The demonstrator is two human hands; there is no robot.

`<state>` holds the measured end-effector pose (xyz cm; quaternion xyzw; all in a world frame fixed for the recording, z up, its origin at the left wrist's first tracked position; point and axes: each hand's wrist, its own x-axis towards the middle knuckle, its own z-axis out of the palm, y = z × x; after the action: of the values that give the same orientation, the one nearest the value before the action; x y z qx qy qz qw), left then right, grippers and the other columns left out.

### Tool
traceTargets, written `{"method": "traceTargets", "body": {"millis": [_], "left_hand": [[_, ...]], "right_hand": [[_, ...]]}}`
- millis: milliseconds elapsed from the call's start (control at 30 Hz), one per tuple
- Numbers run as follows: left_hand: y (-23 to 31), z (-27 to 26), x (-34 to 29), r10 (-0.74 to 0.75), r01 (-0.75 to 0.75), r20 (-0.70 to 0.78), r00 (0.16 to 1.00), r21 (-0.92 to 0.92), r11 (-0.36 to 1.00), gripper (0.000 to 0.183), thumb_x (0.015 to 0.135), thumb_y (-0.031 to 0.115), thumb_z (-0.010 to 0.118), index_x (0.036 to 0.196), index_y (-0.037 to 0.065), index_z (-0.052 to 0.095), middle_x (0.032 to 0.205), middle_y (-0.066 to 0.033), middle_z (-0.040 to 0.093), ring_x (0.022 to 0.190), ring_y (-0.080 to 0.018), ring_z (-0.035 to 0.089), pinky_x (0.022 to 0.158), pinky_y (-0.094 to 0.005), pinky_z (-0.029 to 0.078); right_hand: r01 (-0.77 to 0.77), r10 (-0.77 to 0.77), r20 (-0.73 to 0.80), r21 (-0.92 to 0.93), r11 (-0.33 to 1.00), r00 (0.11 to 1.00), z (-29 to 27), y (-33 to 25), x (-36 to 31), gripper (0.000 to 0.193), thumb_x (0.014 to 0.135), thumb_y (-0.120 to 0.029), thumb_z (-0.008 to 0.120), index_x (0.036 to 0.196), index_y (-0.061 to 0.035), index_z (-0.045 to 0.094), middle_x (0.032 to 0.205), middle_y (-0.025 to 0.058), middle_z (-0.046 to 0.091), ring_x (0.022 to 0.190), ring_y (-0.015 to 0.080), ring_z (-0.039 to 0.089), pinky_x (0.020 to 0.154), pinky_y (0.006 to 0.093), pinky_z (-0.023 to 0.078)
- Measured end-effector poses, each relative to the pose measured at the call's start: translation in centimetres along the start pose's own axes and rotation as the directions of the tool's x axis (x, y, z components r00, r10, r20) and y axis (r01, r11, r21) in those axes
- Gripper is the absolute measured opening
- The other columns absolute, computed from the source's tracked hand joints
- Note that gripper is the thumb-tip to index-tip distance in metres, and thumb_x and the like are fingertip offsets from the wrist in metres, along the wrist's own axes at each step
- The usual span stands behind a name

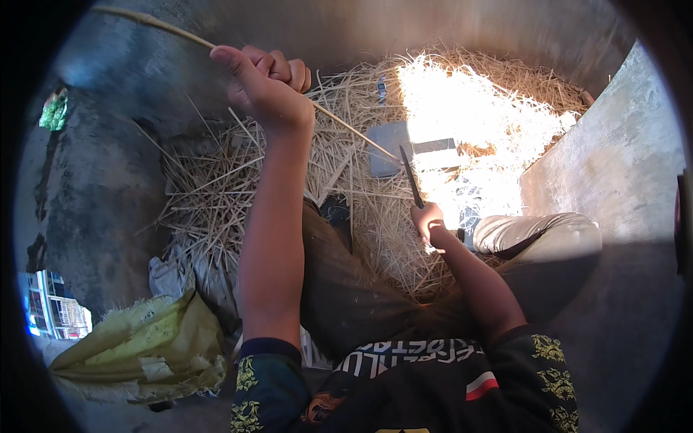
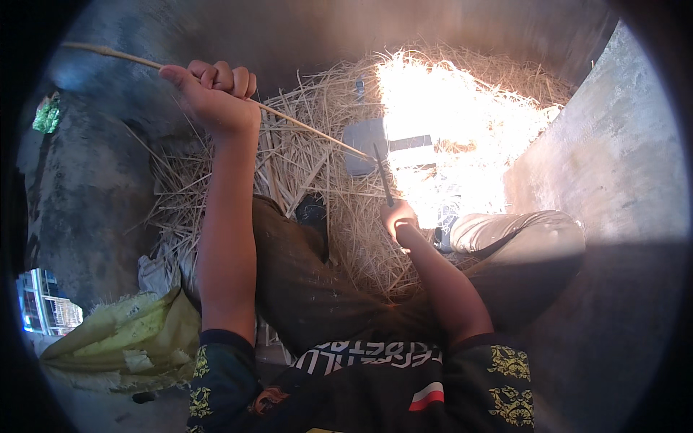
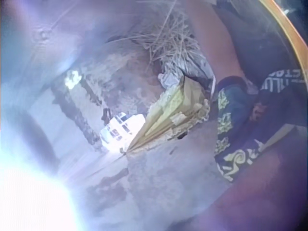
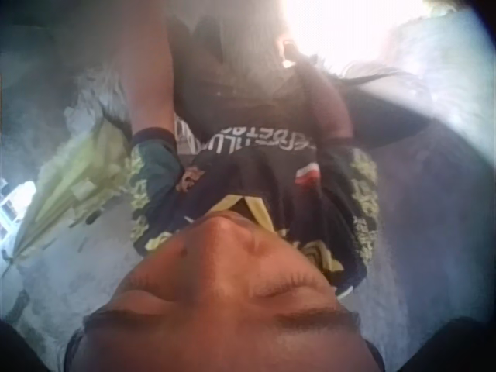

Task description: The person sits inside a concrete structure and uses a utility knife to cut and trim thin wooden sticks. They hold the sticks with one hand and slice them into smaller pieces with the other, occasionally adjusting the grip to continue cutting.

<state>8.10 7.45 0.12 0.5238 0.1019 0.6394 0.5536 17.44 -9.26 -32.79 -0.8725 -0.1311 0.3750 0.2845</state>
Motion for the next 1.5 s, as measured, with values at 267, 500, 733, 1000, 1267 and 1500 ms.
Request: {"method": "traceTargets", "body": {"millis": [267,500,733,1000,1267,1500], "left_hand": [[-0.1,-3.8,1.7,-0.046,0.054,0.104,0.994,-0.083,0.995,0.063,0.096,0.072,0.033,0.066,0.018,0.024,0.051,0.0054,0.015,0.047,-0.0098,0.007,0.047,-0.0292,0.011],[-1.3,-1.4,1.4,-0.004,0.003,-0.008,1.000,-0.052,0.999,0.062,0.097,0.071,0.031,0.066,0.018,0.023,0.051,0.0048,0.015,0.046,-0.0110,0.006,0.047,-0.0298,0.010],[-0.5,-2.1,1.3,0.015,-0.016,-0.022,1.000,-0.043,0.999,0.063,0.095,0.072,0.034,0.066,0.018,0.023,0.051,0.0053,0.014,0.044,-0.0101,0.008,0.044,-0.0290,0.012],[-0.6,-4.3,1.4,-0.020,0.015,-0.096,0.995,-0.054,0.998,0.063,0.095,0.074,0.033,0.067,0.018,0.022,0.050,0.0048,0.014,0.044,-0.0103,0.007,0.044,-0.0288,0.011],[0.1,-4.0,0.8,-0.059,0.054,-0.118,0.991,-0.044,0.998,0.065,0.094,0.076,0.032,0.066,0.018,0.024,0.050,0.0048,0.014,0.047,-0.0113,0.005,0.046,-0.0291,0.010],[0.5,-6.6,0.8,-0.043,0.036,-0.134,0.990,-0.052,0.998,0.066,0.092,0.077,0.035,0.064,0.019,0.023,0.049,0.0054,0.015,0.046,-0.0111,0.005,0.046,-0.0289,0.008]], "right_hand": [[0.622,-0.415,-0.493,0.399,0.674,0.765,-4.5,-6.9,-4.9,0.035,0.089,-0.028,0.060,0.073,0.0030,0.061,0.054,0.0049,0.052,0.051,0.0134,0.050,0.052,0.0368,0.042],[0.285,-0.286,-0.068,-0.025,0.958,0.956,-1.4,-0.7,0.3,0.037,0.086,-0.029,0.058,0.097,0.0049,0.069,0.082,0.0273,0.068,0.087,0.0367,0.070,0.078,0.0446,0.052],[0.695,-0.410,-0.606,0.362,0.621,0.682,-5.3,-6.9,-4.9,0.027,0.094,-0.022,0.059,0.081,0.0010,0.060,0.058,0.0090,0.051,0.056,0.0122,0.050,0.055,0.0323,0.042],[0.326,-0.326,-0.033,0.169,0.930,0.945,-6.0,-5.8,-4.0,0.037,0.085,-0.030,0.059,0.085,0.0070,0.064,0.072,0.0245,0.064,0.066,0.0269,0.063,0.068,0.0417,0.049],[0.499,-0.470,-0.205,0.123,0.858,0.858,-1.3,-1.9,-2.9,0.039,0.093,-0.031,0.056,0.084,0.0062,0.062,0.073,0.0200,0.064,0.066,0.0316,0.061,0.066,0.0434,0.048],[0.561,-0.462,-0.322,0.398,0.726,0.826,-5.4,-8.3,-6.1,0.036,0.093,-0.030,0.056,0.078,0.0031,0.060,0.058,0.0093,0.055,0.056,0.0183,0.051,0.057,0.0368,0.042]]}}
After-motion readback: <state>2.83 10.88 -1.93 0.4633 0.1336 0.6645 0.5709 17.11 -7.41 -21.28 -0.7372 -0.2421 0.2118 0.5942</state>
